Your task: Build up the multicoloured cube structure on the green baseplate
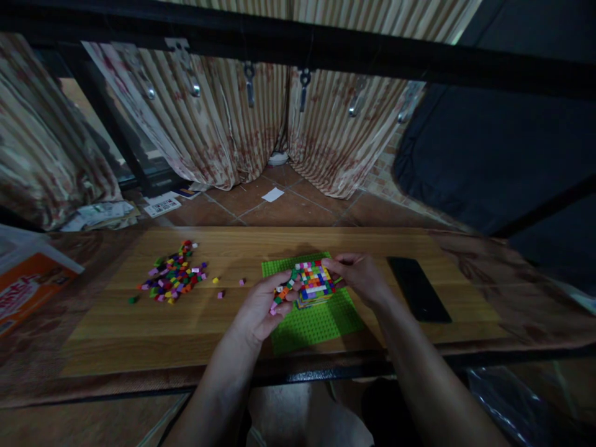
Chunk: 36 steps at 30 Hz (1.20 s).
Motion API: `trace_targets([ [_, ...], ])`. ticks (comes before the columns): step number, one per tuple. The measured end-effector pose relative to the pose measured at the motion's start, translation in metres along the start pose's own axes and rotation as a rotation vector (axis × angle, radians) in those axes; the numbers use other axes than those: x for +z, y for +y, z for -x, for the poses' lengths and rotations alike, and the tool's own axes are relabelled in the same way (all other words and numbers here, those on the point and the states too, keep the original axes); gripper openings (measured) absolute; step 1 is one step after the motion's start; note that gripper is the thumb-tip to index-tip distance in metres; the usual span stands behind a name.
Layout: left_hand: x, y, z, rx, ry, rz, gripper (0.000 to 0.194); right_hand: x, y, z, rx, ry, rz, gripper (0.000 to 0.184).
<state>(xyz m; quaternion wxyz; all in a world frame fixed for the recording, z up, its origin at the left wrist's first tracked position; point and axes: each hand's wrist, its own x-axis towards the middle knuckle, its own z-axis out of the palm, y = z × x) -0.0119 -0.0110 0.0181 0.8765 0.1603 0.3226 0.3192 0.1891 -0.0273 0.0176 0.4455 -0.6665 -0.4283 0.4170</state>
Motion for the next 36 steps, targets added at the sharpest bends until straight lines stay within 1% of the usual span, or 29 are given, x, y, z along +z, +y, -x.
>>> trace_targets([
  [2, -0.001, 0.0, 0.0, 0.004, -0.004, 0.004, 0.011, -0.001, 0.001, 0.001, -0.066, 0.053, 0.023, 0.04],
  [4, -0.001, 0.0, 0.0, 0.005, -0.012, 0.013, 0.008, 0.0, -0.001, 0.004, -0.215, 0.129, 0.043, 0.037],
  [5, -0.002, 0.0, 0.0, 0.005, -0.017, 0.018, 0.007, 0.002, -0.004, 0.006, -0.307, 0.14, 0.047, 0.033],
  [7, -0.003, -0.001, 0.0, 0.003, -0.035, 0.022, 0.006, 0.007, -0.011, 0.013, -0.475, 0.068, 0.069, 0.021],
  [8, -0.003, -0.001, -0.001, 0.001, -0.047, 0.021, 0.005, 0.011, -0.015, 0.016, -0.546, -0.011, 0.098, 0.017],
  [9, -0.004, -0.001, -0.001, 0.0, -0.058, 0.019, 0.005, 0.014, -0.018, 0.02, -0.609, -0.087, 0.146, 0.016],
  [11, -0.005, 0.0, 0.0, 0.003, -0.078, 0.014, 0.005, 0.02, -0.024, 0.025, -0.72, -0.192, 0.241, 0.018],
  [13, -0.005, 0.0, 0.001, 0.011, -0.099, -0.002, 0.004, 0.023, -0.027, 0.027, -0.773, -0.241, 0.315, 0.02],
  [15, -0.005, -0.001, 0.002, 0.023, -0.119, -0.026, 0.004, 0.025, -0.027, 0.028, -0.781, -0.26, 0.346, 0.02],
  [19, -0.005, -0.002, 0.003, 0.041, -0.133, -0.056, 0.007, 0.027, -0.024, 0.028, -0.775, -0.277, 0.34, 0.018],
  [22, -0.005, -0.002, 0.002, 0.025, -0.159, -0.054, 0.008, 0.025, -0.024, 0.027, -0.775, -0.241, 0.323, 0.015],
  [24, -0.005, -0.002, 0.002, 0.015, -0.159, -0.044, 0.009, 0.018, -0.024, 0.024, -0.728, -0.148, 0.297, 0.014],
  [27, -0.008, 0.002, 0.001, 0.027, -0.13, -0.009, 0.011, 0.001, -0.019, 0.017, -0.614, 0.051, 0.263, 0.016],
  [29, -0.01, 0.004, 0.001, 0.042, -0.108, 0.022, 0.012, -0.01, -0.013, 0.012, -0.571, 0.169, 0.265, 0.017],
  [30, -0.01, 0.006, 0.001, 0.048, -0.097, 0.033, 0.012, -0.013, -0.01, 0.011, -0.561, 0.203, 0.267, 0.018],
  [32, -0.01, 0.007, 0.001, 0.054, -0.077, 0.046, 0.014, -0.014, -0.005, 0.01, -0.573, 0.21, 0.274, 0.017],
  [36, -0.01, 0.008, 0.001, 0.051, -0.054, 0.052, 0.017, -0.004, 0.0, 0.014, -0.662, 0.108, 0.349, 0.012],
])
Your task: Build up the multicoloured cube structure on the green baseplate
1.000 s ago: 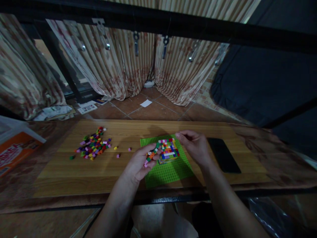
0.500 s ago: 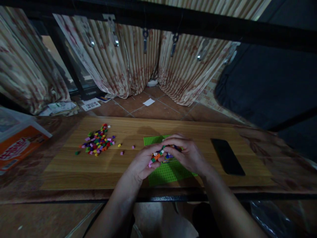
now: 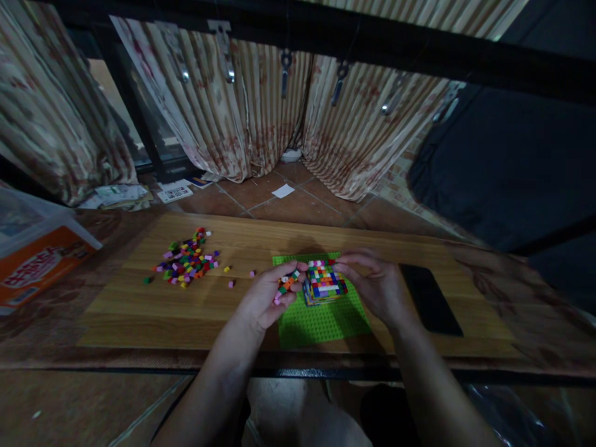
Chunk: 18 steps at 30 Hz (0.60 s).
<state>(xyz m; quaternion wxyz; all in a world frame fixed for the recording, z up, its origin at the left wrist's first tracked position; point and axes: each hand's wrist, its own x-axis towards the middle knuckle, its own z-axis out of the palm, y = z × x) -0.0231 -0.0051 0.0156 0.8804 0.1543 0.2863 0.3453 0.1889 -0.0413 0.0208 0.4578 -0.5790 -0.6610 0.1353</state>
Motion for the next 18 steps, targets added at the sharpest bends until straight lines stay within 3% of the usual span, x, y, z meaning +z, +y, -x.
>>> trace_targets([
  [9, -0.001, -0.001, -0.001, -0.001, -0.002, -0.01, 0.014, 0.014, 0.01, 0.002, -0.072, 0.026, 0.099, 0.011],
  [18, 0.0, -0.002, -0.001, 0.01, 0.021, -0.018, 0.014, 0.024, 0.02, 0.001, 0.085, 0.05, -0.058, 0.016],
])
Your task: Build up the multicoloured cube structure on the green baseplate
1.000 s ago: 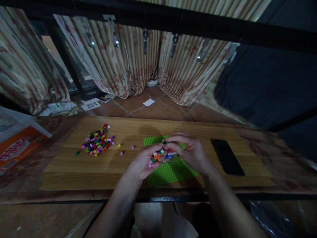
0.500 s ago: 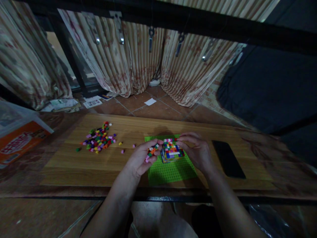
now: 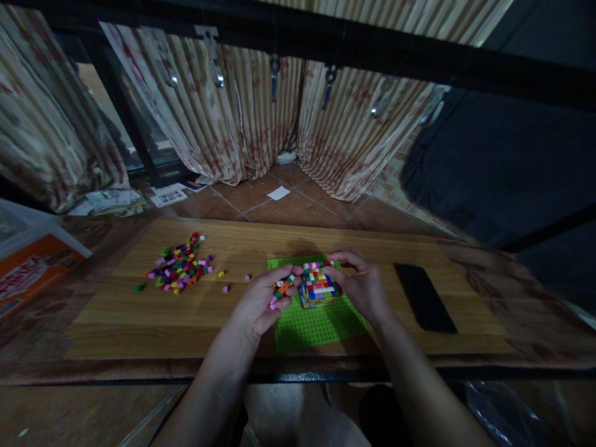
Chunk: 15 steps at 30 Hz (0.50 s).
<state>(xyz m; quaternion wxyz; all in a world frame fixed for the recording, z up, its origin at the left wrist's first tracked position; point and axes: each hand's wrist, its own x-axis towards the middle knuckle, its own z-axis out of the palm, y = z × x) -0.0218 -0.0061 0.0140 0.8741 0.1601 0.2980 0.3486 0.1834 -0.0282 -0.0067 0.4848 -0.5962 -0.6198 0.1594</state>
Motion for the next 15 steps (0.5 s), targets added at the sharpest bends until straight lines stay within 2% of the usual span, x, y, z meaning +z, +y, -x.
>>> trace_targets([
  [6, 0.0, 0.0, 0.0, 0.004, -0.005, -0.004, 0.012, -0.007, 0.001, -0.002, 0.25, -0.046, -0.173, 0.032],
  [9, 0.0, 0.0, 0.0, -0.003, -0.011, 0.002, 0.013, -0.011, -0.004, -0.004, 0.349, -0.039, -0.298, 0.034],
  [15, 0.0, 0.001, -0.001, -0.01, 0.001, -0.011, 0.014, -0.003, -0.009, -0.004, 0.355, -0.045, -0.401, 0.034],
])
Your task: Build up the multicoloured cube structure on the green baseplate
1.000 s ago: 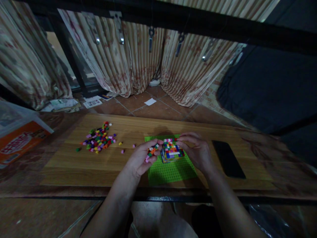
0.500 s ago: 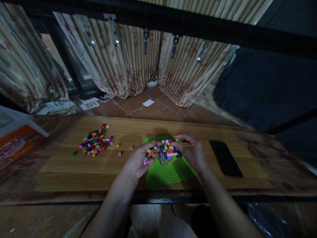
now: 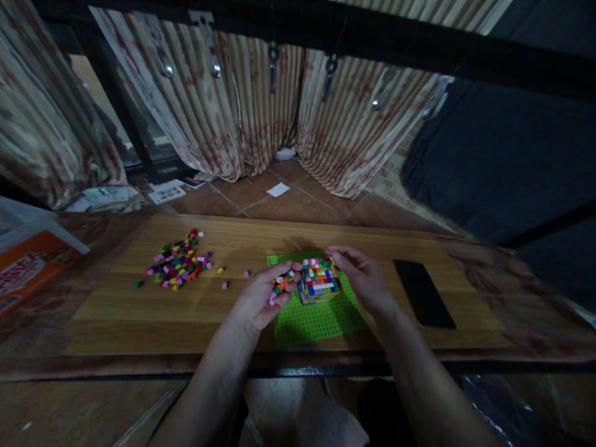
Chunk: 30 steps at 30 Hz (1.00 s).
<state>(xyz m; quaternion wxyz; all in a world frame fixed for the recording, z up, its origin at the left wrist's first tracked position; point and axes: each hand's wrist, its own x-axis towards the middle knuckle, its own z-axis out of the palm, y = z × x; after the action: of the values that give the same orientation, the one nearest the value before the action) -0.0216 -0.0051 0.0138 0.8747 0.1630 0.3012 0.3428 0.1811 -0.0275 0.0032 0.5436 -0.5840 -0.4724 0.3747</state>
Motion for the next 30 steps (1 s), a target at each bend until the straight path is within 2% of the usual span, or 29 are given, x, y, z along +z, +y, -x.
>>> trace_targets([
  [5, 0.001, 0.0, 0.0, -0.005, 0.006, -0.006, 0.015, 0.005, 0.005, -0.001, 0.071, -0.04, -0.052, 0.031],
  [12, -0.001, -0.001, 0.0, 0.005, 0.003, -0.007, 0.016, 0.006, -0.001, -0.003, 0.194, -0.035, -0.158, 0.028],
  [20, 0.002, -0.003, 0.0, -0.008, 0.014, 0.013, 0.017, 0.005, 0.001, -0.005, 0.165, -0.051, -0.106, 0.027],
  [22, 0.004, -0.002, 0.0, -0.01, 0.017, 0.016, 0.017, 0.005, 0.002, -0.003, 0.088, 0.005, -0.06, 0.027],
  [25, 0.006, -0.003, 0.0, -0.014, -0.007, 0.028, 0.015, 0.008, -0.005, 0.003, -0.182, 0.092, 0.096, 0.019],
  [26, 0.006, -0.003, 0.0, -0.016, -0.015, 0.03, 0.015, 0.01, -0.011, 0.007, -0.304, 0.072, 0.166, 0.016],
  [28, 0.006, -0.005, -0.001, -0.008, -0.01, 0.037, 0.014, 0.017, -0.023, 0.015, -0.495, -0.072, 0.274, 0.012],
  [30, 0.005, -0.007, -0.003, 0.032, 0.024, 0.038, 0.011, 0.026, -0.035, 0.022, -0.593, -0.229, 0.391, 0.017],
])
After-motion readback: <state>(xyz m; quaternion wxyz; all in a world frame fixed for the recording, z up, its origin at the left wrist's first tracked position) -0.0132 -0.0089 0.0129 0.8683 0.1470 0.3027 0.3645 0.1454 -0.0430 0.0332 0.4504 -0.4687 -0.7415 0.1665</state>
